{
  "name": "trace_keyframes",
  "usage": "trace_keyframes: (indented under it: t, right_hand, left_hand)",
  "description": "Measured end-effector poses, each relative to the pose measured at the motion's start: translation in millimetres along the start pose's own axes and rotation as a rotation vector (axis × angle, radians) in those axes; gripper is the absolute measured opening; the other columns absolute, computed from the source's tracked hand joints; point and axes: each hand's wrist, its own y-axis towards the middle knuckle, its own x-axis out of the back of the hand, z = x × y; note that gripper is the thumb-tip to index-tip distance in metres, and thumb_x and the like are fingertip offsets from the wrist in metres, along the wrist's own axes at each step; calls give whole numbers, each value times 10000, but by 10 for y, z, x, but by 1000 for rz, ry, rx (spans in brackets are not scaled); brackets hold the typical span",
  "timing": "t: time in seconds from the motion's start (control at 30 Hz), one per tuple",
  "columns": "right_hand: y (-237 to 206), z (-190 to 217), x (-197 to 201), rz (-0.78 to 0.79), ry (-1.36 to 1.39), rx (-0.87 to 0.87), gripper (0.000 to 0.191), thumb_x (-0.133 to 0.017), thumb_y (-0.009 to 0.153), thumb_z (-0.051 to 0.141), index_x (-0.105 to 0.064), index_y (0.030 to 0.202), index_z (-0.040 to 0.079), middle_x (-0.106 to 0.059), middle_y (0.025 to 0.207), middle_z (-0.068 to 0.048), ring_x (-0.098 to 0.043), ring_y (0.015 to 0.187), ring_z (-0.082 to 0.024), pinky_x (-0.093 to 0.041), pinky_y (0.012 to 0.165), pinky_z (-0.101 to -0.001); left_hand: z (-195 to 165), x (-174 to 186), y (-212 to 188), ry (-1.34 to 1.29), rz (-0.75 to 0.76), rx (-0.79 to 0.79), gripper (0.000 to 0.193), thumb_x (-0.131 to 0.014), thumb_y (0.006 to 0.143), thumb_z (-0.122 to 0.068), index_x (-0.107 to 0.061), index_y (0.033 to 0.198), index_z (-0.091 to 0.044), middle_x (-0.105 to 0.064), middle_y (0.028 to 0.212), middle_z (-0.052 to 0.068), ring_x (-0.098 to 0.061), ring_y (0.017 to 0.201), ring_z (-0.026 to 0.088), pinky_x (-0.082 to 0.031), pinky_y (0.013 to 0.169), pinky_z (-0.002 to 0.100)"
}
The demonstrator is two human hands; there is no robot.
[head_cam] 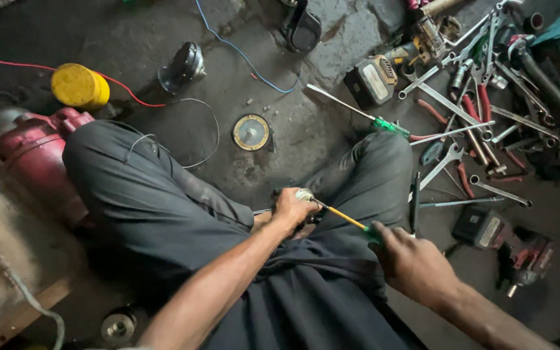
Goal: The person sits on the floor and uses a wrench and screwdriver to disassemble a small cylindrical electrical component. They remove screws, open the casing, and manipulate internal parts and wires.
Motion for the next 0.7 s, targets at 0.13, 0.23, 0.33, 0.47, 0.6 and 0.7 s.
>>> trace_keyframes:
  t: [0.13,0.23,0.33,0.47,0.6,0.7]
  right_hand:
    - [119,-143,-59,303,1116,-1098,535,-671,847,210,-572,1347,48,-626,871,-146,-646,687,-321,-514,580,-416]
    - [102,-74,-12,255,831,-937,569,-678,824,208,-564,1365,72,-632,917,-134,-652,720,-296,-526,607,-402]
    - [8,98,48,-26,86,-91,606,-684,801,206,-556,1382,96,-637,964,-121,-659,753,-272,-538,634,-387]
    - [-35,163,136,113,-569,230,728,-645,748,145,-517,1464,96,-615,1012,-117,-664,767,-251,-552,678,-391]
    - [-100,101,99,-28,-578,459,741,-665,719,198,-503,1418,12,-609,1005,-162,-664,765,-282,-550,701,-402]
    - [-161,54,-35,-41,-576,474,971,-688,588,422,-492,1459,41,-628,1012,-169,-653,757,-271,-546,694,-378]
  left_hand:
    - [17,-21,62,251,-93,-61,391,-924,599,-278,-755,886,-73,-759,864,120,-720,798,241,-553,728,394]
    - [5,-11,56,246,-97,-75,423,-925,578,-299,-740,886,-75,-764,886,133,-734,833,259,-563,752,408]
    - [-24,-11,-10,163,-67,-67,421,-890,563,-298,-727,887,-83,-780,887,135,-767,842,276,-590,763,411]
    - [-90,-31,-89,382,-61,-87,441,-888,601,-341,-718,914,-80,-764,935,165,-744,914,339,-575,802,451]
    - [-132,-41,-93,384,-91,-129,451,-894,598,-327,-716,932,-82,-754,953,183,-732,941,361,-570,811,462]
    - [-114,-44,-78,370,-99,-119,448,-893,592,-322,-719,934,-91,-757,956,175,-732,947,356,-567,819,459]
